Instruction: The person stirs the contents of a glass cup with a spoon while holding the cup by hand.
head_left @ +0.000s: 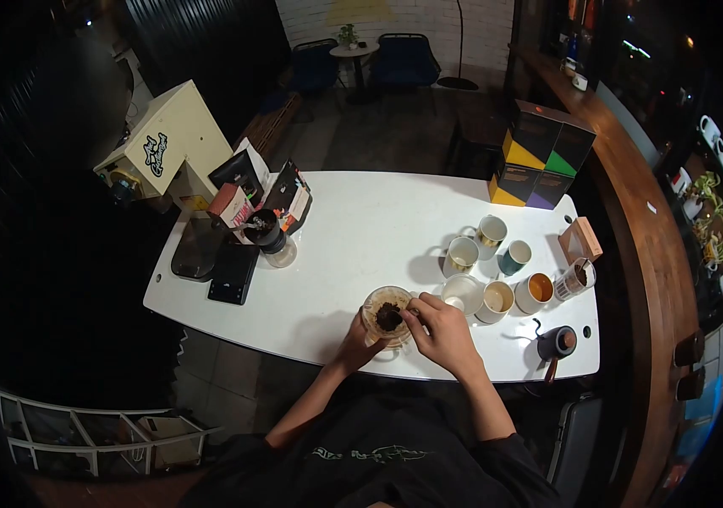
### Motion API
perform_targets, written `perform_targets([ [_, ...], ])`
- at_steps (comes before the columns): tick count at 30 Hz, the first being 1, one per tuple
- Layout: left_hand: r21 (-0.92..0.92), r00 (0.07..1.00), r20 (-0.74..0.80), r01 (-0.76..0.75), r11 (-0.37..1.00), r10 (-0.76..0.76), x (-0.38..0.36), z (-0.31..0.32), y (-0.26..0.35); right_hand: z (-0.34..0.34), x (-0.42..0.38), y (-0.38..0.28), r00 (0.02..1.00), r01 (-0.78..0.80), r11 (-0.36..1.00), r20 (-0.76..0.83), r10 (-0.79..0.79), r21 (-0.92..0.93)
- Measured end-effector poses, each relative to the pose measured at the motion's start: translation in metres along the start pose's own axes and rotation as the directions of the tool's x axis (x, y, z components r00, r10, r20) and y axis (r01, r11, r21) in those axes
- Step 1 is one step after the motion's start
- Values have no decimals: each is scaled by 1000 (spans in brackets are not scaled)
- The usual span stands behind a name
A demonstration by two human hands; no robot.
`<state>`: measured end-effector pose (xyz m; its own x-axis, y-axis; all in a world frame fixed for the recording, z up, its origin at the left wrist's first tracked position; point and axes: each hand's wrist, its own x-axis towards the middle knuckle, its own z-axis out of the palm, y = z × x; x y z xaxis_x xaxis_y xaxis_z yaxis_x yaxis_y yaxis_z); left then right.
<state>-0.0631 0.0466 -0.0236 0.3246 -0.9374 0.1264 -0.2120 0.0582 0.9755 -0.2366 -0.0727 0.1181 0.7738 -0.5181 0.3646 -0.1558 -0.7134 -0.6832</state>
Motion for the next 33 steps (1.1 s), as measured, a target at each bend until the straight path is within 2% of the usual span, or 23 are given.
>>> perform_targets([
  [4,77,999,43,21,997,-24,0,-9,8,2,0,1,1000,-6,999,5,6,-51],
  [6,325,982,-80,-138,936,172,-7,-13,10,1,-1,1,1000,-8,999,6,8,-47],
  [7,325,982,-82,-137,936,172,-10,-15,6,0,-1,1,1000,-14,999,4,14,-40],
  [9,243,944,-266,-128,962,193,-19,-21,-11,-1,-2,1,1000,-8,999,-2,8,-45],
  [10,245,945,-266,-126,961,192,-23,-30,-22,-1,-2,0,1000,-3,999,-9,3,-51],
  [12,288,928,-337,-59,956,159,-28,-45,-29,-2,0,-2,1000,-7,999,-22,6,-50],
  [13,224,915,-392,-1,975,92,-32,-48,-33,-1,0,-3,999,-10,999,-34,8,-51],
  [14,223,915,-394,2,975,88,-33,-49,-25,0,-1,-2,999,-11,999,-30,10,-50],
  [16,308,948,-298,-16,951,112,-33,-52,-13,2,0,2,999,-12,997,-40,9,-73],
  [17,305,944,-310,-9,952,109,-33,-51,-12,2,1,2,1000,-5,997,-28,3,-72],
  [19,142,948,-317,33,989,14,-34,-48,-10,2,-1,1,999,18,1000,-42,-19,-21],
  [20,137,947,-321,38,990,8,-33,-45,-5,1,-2,1,999,17,1000,-35,-18,-21],
  [22,57,909,-286,334,941,-305,-34,-41,7,-1,-4,-1,999,-6,1000,-37,6,-4],
  [23,57,909,-284,335,941,-306,-35,-37,-4,-1,-5,-1,999,-8,1000,-37,8,-4],
  [24,-30,944,-304,127,991,-130,-35,-33,-25,-2,-6,-1,998,0,999,-63,3,33],
  [25,-110,941,-335,-94,989,52,-33,-29,-36,-3,-5,-1,995,10,998,-95,-4,70],
  [28,-108,946,-278,-204,973,167,-27,-23,-20,0,-1,8,996,23,999,-90,-18,45],
  [30,-136,962,-200,-216,967,187,-19,-24,-19,0,1,8,996,29,1000,-84,-29,-3],
  [32,10,976,-116,-185,983,185,-15,-21,-18,1,1,4,997,33,998,-62,-36,-46],
  [33,197,979,-75,-172,965,190,-12,-23,-25,0,1,0,998,14,999,-62,-16,-40],
])
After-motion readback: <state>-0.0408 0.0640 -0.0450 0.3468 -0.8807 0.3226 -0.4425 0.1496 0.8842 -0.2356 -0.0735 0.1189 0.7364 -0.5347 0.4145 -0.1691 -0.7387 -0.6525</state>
